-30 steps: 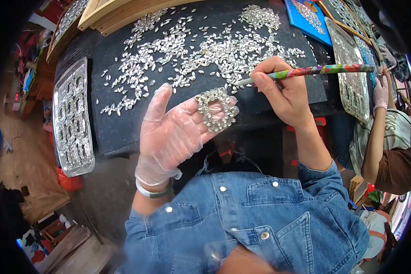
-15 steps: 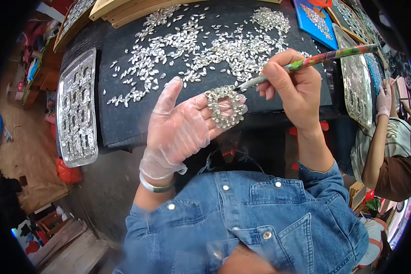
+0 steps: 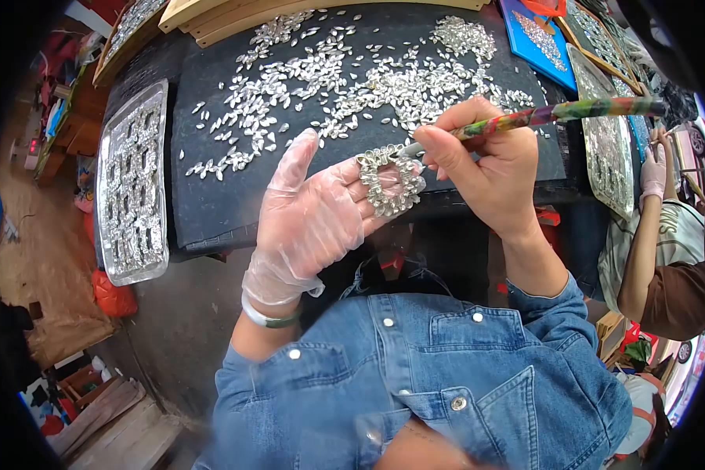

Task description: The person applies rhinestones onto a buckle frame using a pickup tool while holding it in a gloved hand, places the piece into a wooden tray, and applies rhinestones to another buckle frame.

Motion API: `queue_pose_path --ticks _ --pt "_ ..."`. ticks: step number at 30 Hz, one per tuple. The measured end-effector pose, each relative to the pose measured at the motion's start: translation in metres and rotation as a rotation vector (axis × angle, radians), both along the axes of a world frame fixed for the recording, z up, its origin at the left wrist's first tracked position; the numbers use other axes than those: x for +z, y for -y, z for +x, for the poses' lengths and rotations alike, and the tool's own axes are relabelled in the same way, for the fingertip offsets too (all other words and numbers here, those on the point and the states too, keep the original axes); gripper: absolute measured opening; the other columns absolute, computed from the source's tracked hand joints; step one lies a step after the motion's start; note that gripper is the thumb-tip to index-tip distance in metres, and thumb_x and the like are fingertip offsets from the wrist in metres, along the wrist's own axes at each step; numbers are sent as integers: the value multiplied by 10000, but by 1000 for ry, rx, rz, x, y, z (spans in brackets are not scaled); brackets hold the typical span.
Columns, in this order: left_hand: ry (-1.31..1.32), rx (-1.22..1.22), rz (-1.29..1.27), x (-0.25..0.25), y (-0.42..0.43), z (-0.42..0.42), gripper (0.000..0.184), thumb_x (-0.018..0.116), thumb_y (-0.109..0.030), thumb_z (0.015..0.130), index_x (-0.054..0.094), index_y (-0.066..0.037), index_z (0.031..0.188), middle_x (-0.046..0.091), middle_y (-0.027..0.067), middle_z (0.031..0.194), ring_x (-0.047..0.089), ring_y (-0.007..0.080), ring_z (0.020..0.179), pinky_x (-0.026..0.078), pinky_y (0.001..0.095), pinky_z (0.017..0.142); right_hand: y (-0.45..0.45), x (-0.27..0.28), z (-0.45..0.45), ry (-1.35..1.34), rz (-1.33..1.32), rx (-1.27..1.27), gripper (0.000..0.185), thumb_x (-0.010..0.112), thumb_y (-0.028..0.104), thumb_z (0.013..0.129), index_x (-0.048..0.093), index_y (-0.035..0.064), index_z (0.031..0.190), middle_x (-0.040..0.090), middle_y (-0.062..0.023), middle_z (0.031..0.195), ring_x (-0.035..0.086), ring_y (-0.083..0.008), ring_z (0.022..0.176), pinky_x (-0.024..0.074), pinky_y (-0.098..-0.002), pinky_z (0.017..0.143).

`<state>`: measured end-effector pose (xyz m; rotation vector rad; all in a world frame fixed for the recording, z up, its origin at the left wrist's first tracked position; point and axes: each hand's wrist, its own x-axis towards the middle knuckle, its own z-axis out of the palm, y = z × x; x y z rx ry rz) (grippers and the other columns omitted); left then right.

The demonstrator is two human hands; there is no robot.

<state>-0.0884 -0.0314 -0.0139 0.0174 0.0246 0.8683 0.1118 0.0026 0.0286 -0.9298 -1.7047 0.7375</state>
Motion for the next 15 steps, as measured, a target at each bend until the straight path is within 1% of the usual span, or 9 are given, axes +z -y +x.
queue_pose_path --ticks 1,7,11,15 --pt "37 -2 5 -1 0 0 760 307 -506 975 343 165 1331 453 330 1330 466 385 1247 279 461 1126 0 0 0 33 10 -8 147 759 68 777 628 47 716 582 20 566 484 -46 461 320 -174 418" --pt "42 -9 6 1 0 -1 751 303 -498 977 342 162 1335 448 333 1334 453 390 1261 275 463 1128 -1 -1 2 32 75 10 146 754 90 794 625 34 753 584 11 582 486 -52 461 327 -174 417" --pt "-205 30 15 13 3 1 750 291 -494 979 330 160 1344 413 344 1361 418 401 1292 257 472 1135 -6 7 13 -279 -73 -50 76 640 61 887 599 6 856 604 -43 657 559 -83 528 440 -175 489" --pt "-194 6 20 14 2 0 759 282 -498 979 313 161 1355 377 356 1382 385 414 1314 239 480 1140 -13 -12 21 -166 -90 -90 100 618 88 909 593 5 859 597 -39 672 566 -85 549 448 -177 510"
